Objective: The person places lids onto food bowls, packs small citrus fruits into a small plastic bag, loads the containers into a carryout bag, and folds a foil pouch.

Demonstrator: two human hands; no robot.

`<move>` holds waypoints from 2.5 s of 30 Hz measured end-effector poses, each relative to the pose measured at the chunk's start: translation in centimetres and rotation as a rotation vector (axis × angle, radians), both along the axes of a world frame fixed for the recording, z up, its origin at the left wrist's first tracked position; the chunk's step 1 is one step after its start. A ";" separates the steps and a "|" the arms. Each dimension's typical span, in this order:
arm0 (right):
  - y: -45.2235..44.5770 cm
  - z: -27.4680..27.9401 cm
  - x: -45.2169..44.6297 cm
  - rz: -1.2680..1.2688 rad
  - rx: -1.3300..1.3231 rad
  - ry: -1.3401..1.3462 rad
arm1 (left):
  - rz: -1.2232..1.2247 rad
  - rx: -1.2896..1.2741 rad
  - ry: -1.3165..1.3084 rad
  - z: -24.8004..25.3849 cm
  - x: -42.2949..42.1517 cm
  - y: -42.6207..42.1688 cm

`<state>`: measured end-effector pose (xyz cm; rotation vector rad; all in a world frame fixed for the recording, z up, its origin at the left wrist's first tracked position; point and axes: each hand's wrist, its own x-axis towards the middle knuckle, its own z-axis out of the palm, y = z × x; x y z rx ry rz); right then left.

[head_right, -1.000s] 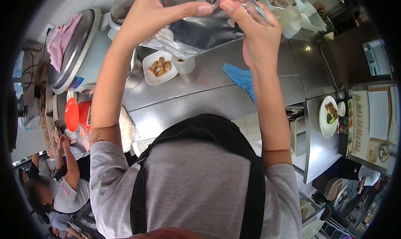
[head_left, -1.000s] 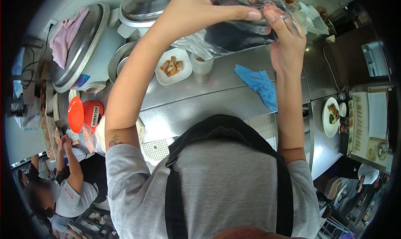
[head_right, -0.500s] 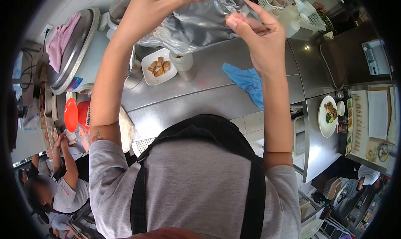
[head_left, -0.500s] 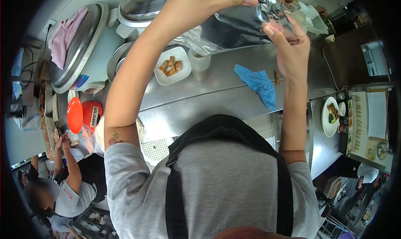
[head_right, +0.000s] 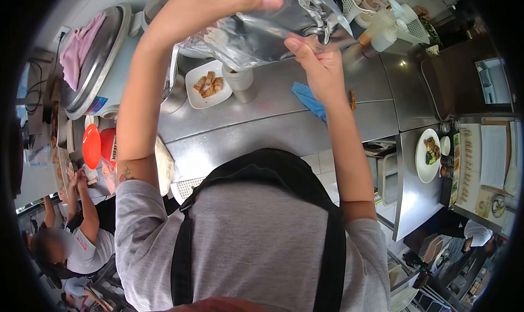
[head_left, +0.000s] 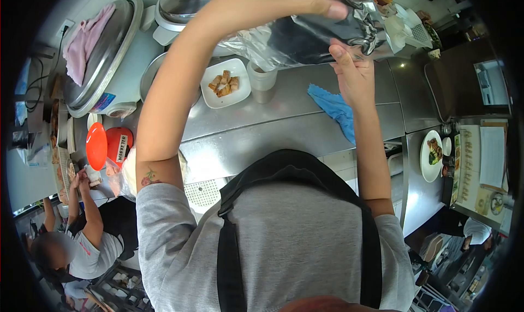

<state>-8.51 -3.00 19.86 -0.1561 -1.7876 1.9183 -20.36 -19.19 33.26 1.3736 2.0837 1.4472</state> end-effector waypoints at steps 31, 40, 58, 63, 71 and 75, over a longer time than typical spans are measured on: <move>1.8 -1.8 0.4 -0.021 0.034 -0.183 | 0.435 0.324 -0.460 -26.8 3.4 -1.4; 5.5 -2.3 4.5 -0.020 -0.151 -0.126 | 0.516 0.290 -0.452 -25.3 8.3 2.2; 5.4 -0.9 5.0 -0.078 -0.081 -0.124 | 0.473 0.573 0.306 -12.2 2.1 -1.8; 5.1 -0.3 4.8 -0.100 -0.044 -0.215 | -0.147 0.134 -0.119 -8.4 -0.2 0.1; 6.1 -2.6 5.4 0.089 -0.122 -0.117 | -0.054 0.252 -0.191 -10.1 -0.3 1.1; 5.3 -3.4 5.0 -0.016 0.074 -0.115 | -0.031 0.173 -0.224 -9.6 -0.4 0.6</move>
